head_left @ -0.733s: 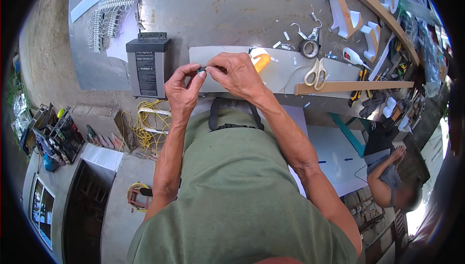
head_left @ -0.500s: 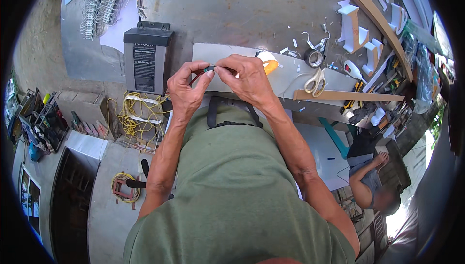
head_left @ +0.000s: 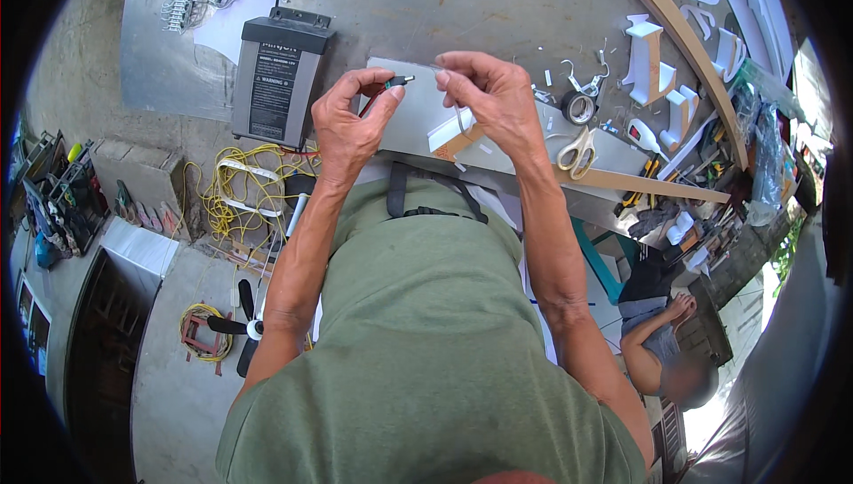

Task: Assembling and testing LED components for channel letters or signs.

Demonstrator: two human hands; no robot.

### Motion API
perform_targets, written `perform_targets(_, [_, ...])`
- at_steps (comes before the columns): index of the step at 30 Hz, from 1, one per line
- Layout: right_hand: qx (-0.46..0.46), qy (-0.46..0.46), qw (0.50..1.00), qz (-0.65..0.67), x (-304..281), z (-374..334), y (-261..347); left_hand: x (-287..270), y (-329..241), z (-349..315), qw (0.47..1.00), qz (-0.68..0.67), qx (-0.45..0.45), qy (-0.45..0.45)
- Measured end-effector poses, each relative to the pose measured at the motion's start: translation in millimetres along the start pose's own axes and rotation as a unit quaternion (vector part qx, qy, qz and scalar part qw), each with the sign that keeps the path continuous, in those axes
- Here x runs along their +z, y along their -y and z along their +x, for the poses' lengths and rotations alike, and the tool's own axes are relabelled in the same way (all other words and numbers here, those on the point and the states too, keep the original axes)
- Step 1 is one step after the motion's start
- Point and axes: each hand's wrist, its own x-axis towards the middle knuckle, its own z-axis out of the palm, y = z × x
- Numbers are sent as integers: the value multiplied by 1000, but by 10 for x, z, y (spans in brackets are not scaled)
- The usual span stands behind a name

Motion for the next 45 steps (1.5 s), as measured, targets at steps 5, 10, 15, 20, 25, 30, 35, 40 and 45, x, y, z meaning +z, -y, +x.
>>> perform_targets(5, [-70, -141, 987, -9, -344, -18, -18, -25, 34, 35, 991, 84, 48, -91])
perform_targets(10, [-90, -219, 967, -96, -573, -341, -336, 14, -65, -193, 957, 182, 223, -35])
perform_targets(15, [-177, -147, 951, -204, -481, -704, -411, 268, -162, -453, 957, 171, 184, 148])
perform_targets(20, [-233, -87, 896, -367, -427, -643, -599, 368, -151, -410, 933, 235, 161, 220])
perform_targets(25, [-279, -78, 890, -352, -527, -600, -684, 434, -147, -395, 911, 286, 176, 239])
perform_targets(30, [-293, -85, 902, -305, -560, -631, -764, 531, -142, -431, 894, 330, 199, 228])
perform_targets(35, [-324, -113, 910, -232, -480, -657, -802, 561, -53, -414, 873, 361, 259, 202])
perform_targets(40, [-216, -147, 963, -70, -422, -705, -809, 419, -13, -411, 920, 288, 217, 151])
perform_targets(45, [-250, -148, 925, -246, -480, -641, -877, 178, 52, -276, 952, -238, -28, 193])
